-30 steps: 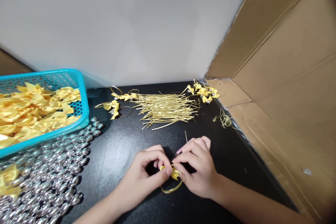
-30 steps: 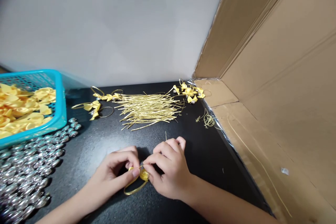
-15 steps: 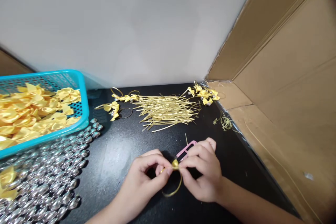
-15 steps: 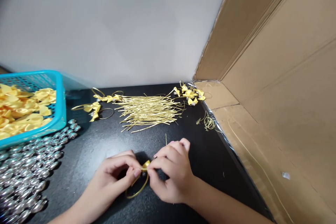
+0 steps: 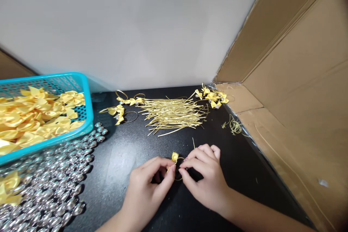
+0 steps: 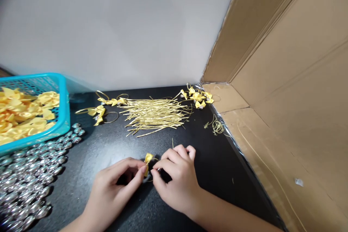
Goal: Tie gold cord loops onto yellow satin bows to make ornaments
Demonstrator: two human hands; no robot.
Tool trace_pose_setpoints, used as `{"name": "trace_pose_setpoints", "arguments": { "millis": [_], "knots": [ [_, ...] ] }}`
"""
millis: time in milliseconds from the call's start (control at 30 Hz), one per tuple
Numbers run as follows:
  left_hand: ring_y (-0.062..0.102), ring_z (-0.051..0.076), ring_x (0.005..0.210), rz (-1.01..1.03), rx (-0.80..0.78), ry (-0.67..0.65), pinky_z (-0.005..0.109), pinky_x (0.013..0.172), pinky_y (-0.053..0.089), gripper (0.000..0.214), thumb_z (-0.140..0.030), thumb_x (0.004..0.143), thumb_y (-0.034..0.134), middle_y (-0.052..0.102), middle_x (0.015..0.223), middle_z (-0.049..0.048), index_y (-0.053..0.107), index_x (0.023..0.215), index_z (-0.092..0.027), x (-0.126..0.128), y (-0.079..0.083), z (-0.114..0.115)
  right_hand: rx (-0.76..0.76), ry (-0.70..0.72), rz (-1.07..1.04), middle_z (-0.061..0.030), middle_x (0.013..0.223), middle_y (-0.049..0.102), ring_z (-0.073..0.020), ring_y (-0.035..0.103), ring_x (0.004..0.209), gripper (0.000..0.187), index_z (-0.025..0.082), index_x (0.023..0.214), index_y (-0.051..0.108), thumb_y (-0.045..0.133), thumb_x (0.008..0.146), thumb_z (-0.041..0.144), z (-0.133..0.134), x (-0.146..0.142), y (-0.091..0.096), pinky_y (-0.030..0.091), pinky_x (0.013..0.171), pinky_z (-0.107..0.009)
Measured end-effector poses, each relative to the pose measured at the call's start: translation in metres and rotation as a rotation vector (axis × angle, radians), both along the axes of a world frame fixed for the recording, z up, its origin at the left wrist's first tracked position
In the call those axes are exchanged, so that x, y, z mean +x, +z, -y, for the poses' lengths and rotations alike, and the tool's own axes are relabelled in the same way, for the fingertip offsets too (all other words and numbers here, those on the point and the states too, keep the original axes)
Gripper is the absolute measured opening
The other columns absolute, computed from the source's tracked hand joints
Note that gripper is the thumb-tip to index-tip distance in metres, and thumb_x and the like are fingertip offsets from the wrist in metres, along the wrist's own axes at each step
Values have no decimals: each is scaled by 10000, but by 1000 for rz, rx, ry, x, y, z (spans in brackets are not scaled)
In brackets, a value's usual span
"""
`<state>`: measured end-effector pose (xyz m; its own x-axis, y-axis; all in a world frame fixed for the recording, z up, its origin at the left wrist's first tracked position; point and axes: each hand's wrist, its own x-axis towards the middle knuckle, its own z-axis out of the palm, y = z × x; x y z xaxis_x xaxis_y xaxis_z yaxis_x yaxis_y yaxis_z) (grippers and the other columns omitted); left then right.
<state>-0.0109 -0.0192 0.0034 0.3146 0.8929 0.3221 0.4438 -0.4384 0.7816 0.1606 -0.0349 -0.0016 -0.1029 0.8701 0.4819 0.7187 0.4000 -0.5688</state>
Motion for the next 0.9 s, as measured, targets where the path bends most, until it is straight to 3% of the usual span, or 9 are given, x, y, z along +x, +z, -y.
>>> {"name": "trace_pose_setpoints", "arguments": {
  "millis": [233,433,600,733,900],
  "knots": [
    [581,101,462,-17,-22,-76,178,444,456,144,-140,851,567,665,605,-4,656,743,-171,0,-2,1,22,-1,-35,24,708,668,-163,550,725,87,248,852,699,649,820,185,-5,5,-1,279,738,-363],
    [587,106,479,-47,6,-112,180,449,447,149,-131,855,553,665,612,-1,662,762,-173,-1,-1,0,169,19,59,40,760,683,-165,535,765,138,292,918,694,707,811,205,-6,8,-6,265,794,-392],
    [590,107,486,-57,34,-115,180,452,444,149,-129,856,547,666,615,-7,659,774,-179,-1,0,-1,179,52,155,30,852,673,-179,520,837,81,282,817,690,701,818,202,-5,9,-5,239,824,-414],
    [601,122,512,-84,52,-75,196,469,451,137,-148,855,554,676,635,-1,649,762,-183,-2,1,-1,134,46,81,25,808,654,-168,522,801,91,227,722,655,688,801,198,-2,5,-2,248,805,-402],
    [592,133,538,-99,-8,-47,207,481,441,138,-151,864,550,658,646,2,622,750,-184,-1,2,-1,110,18,31,19,756,639,-165,517,765,115,233,713,672,648,812,181,-1,1,1,257,767,-387]
  ]
}}
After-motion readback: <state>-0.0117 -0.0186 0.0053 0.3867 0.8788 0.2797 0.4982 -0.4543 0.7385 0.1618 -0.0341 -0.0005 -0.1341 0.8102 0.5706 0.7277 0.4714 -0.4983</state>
